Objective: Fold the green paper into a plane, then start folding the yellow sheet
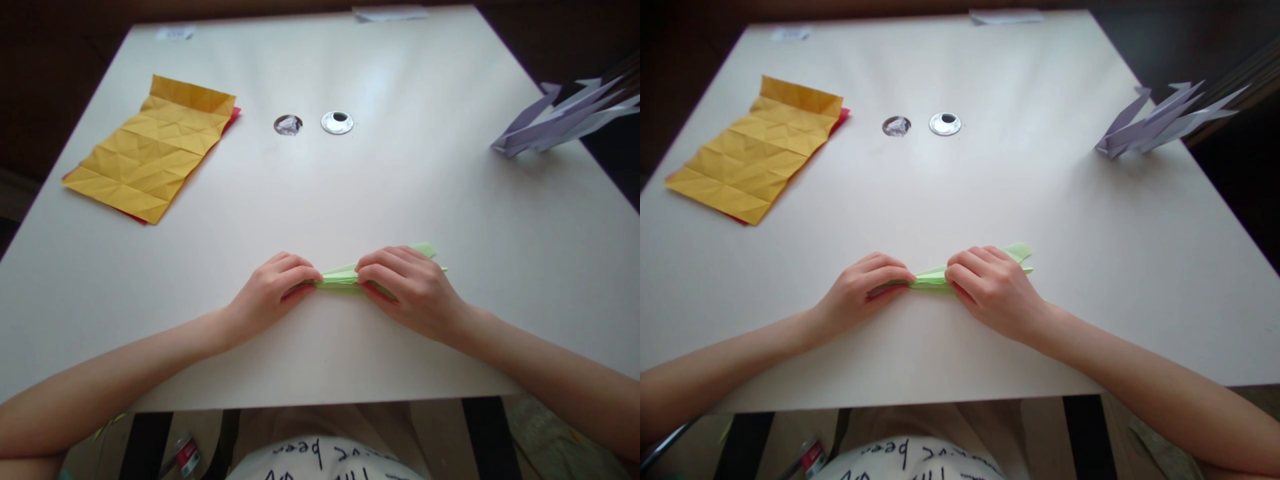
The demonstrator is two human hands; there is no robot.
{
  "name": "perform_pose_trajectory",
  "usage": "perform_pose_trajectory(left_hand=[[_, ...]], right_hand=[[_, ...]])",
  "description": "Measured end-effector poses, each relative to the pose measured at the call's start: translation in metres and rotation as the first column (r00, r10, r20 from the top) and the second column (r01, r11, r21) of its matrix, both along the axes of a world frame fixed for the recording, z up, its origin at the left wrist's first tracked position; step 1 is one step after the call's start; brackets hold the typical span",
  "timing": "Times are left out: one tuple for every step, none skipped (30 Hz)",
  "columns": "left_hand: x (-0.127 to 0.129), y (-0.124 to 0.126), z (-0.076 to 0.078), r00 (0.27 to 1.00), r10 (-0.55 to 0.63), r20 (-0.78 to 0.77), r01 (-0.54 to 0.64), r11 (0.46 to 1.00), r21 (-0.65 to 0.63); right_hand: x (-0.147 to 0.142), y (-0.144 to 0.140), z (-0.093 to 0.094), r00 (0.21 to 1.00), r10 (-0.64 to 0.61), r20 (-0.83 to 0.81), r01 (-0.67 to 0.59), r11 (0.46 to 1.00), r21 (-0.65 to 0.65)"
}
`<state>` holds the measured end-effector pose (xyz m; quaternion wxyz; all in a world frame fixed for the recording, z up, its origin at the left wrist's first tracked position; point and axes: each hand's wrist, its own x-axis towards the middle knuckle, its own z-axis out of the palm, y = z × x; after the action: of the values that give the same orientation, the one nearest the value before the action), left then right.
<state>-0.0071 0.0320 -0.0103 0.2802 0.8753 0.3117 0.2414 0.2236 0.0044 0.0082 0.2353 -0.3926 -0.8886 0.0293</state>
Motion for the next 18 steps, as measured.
perform_pose_trajectory(left_hand=[[-0.0001,0.0001,-0.0001,1.000,-0.002,0.000,0.002,1.000,0.002],[-0.0003,0.0003,-0.0003,1.000,-0.003,0.000,0.003,1.000,0.004],[-0.0004,0.0004,-0.0004,1.000,-0.005,0.003,0.005,1.000,0.008],[-0.0005,0.0006,-0.0006,1.000,-0.007,0.006,0.007,1.000,0.011],[-0.0006,0.0007,-0.0007,1.000,-0.007,0.007,0.007,1.000,0.014],[-0.0005,0.0007,-0.0008,1.000,-0.008,0.008,0.008,1.000,0.016],[-0.0004,0.0006,-0.0008,1.000,-0.008,0.008,0.008,1.000,0.019],[-0.0002,0.0004,-0.0007,1.000,-0.008,0.007,0.007,1.000,0.020],[0.0000,0.0001,-0.0005,1.000,-0.006,0.007,0.006,1.000,0.021],[0.0002,-0.0003,-0.0003,1.000,-0.003,0.008,0.003,1.000,0.021],[0.0003,-0.0007,0.0001,1.000,0.002,0.011,-0.003,1.000,0.021],[0.0003,-0.0011,0.0004,1.000,0.009,0.016,-0.010,1.000,0.020],[0.0003,-0.0015,0.0008,1.000,0.016,0.021,-0.016,1.000,0.019],[0.0002,-0.0017,0.0011,0.999,0.020,0.027,-0.021,1.000,0.017],[0.0000,-0.0019,0.0013,0.999,0.022,0.032,-0.022,1.000,0.017],[-0.0001,-0.0020,0.0015,0.999,0.021,0.036,-0.022,1.000,0.019],[-0.0002,-0.0020,0.0016,0.999,0.017,0.038,-0.017,1.000,0.021],[-0.0002,-0.0020,0.0016,0.999,0.010,0.039,-0.011,1.000,0.025]], right_hand=[[-0.0004,-0.0002,0.0003,1.000,0.005,-0.001,-0.005,1.000,-0.002],[-0.0007,-0.0005,0.0003,1.000,0.010,-0.004,-0.010,1.000,-0.008],[-0.0009,-0.0010,0.0001,1.000,0.010,-0.009,-0.010,1.000,-0.016],[-0.0011,-0.0015,-0.0005,1.000,0.007,-0.015,-0.007,1.000,-0.024],[-0.0012,-0.0020,-0.0012,1.000,-0.001,-0.021,0.000,1.000,-0.031],[-0.0012,-0.0025,-0.0021,1.000,-0.012,-0.028,0.011,0.999,-0.034],[-0.0010,-0.0029,-0.0029,0.999,-0.024,-0.035,0.023,0.999,-0.033],[-0.0008,-0.0031,-0.0036,0.999,-0.034,-0.040,0.033,0.999,-0.030],[-0.0006,-0.0033,-0.0041,0.998,-0.043,-0.046,0.042,0.999,-0.024],[-0.0003,-0.0033,-0.0044,0.997,-0.050,-0.052,0.049,0.999,-0.018],[-0.0001,-0.0032,-0.0044,0.997,-0.054,-0.058,0.053,0.998,-0.014],[0.0000,-0.0031,-0.0040,0.996,-0.057,-0.063,0.056,0.998,-0.011],[0.0001,-0.0030,-0.0034,0.996,-0.057,-0.064,0.057,0.998,-0.009],[0.0001,-0.0029,-0.0026,0.997,-0.055,-0.063,0.054,0.999,-0.006],[0.0000,-0.0028,-0.0017,0.997,-0.050,-0.057,0.050,0.999,-0.005],[-0.0002,-0.0027,-0.0008,0.998,-0.043,-0.049,0.043,0.999,-0.003],[-0.0004,-0.0026,0.0000,0.999,-0.035,-0.039,0.035,0.999,0.001],[-0.0006,-0.0026,0.0006,0.999,-0.029,-0.030,0.029,1.000,0.004]])
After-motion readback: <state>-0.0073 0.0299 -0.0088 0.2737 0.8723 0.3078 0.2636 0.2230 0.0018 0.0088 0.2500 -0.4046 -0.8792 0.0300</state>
